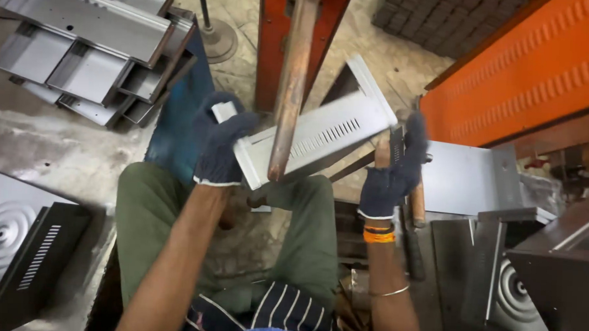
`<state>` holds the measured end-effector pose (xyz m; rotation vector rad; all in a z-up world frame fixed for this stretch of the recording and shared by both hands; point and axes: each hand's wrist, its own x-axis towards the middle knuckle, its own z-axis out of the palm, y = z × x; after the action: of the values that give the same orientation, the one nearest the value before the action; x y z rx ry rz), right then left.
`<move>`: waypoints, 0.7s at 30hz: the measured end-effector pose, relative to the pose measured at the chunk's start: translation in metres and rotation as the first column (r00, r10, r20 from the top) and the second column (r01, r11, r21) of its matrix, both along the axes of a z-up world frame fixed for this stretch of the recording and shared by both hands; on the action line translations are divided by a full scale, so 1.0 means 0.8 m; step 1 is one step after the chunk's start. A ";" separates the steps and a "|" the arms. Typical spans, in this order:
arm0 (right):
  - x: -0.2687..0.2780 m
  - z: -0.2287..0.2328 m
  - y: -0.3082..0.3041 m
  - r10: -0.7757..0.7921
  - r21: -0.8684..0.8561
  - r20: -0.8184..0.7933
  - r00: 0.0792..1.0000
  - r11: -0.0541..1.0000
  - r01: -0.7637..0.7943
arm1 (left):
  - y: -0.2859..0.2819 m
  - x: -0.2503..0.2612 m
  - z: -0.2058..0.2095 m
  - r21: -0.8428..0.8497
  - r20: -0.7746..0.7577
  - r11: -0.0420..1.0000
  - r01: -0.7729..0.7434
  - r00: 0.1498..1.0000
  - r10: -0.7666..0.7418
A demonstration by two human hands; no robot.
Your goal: Assembling and spot welding metal panels to form electrical or equipment housings.
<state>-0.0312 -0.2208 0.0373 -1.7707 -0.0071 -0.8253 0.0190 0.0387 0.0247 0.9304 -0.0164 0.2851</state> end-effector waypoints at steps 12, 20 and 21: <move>0.045 0.108 0.063 0.108 -0.730 -0.331 0.937 0.600 -0.327 | -0.013 -0.001 0.040 0.152 -0.067 0.974 0.171 0.984 -0.162; 0.020 0.111 0.049 -0.019 -0.818 -0.311 0.950 0.515 -0.257 | -0.029 -0.026 0.056 0.287 -0.029 0.946 0.149 0.989 -0.147; 0.018 0.106 0.048 -0.019 -0.817 -0.316 0.949 0.514 -0.262 | -0.030 -0.026 0.044 0.285 -0.034 0.947 0.150 0.989 -0.147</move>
<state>-0.0168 -0.1821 0.1221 -2.7975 -0.4213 -0.4371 -0.0019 0.0150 0.0600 1.2140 -0.1189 0.1379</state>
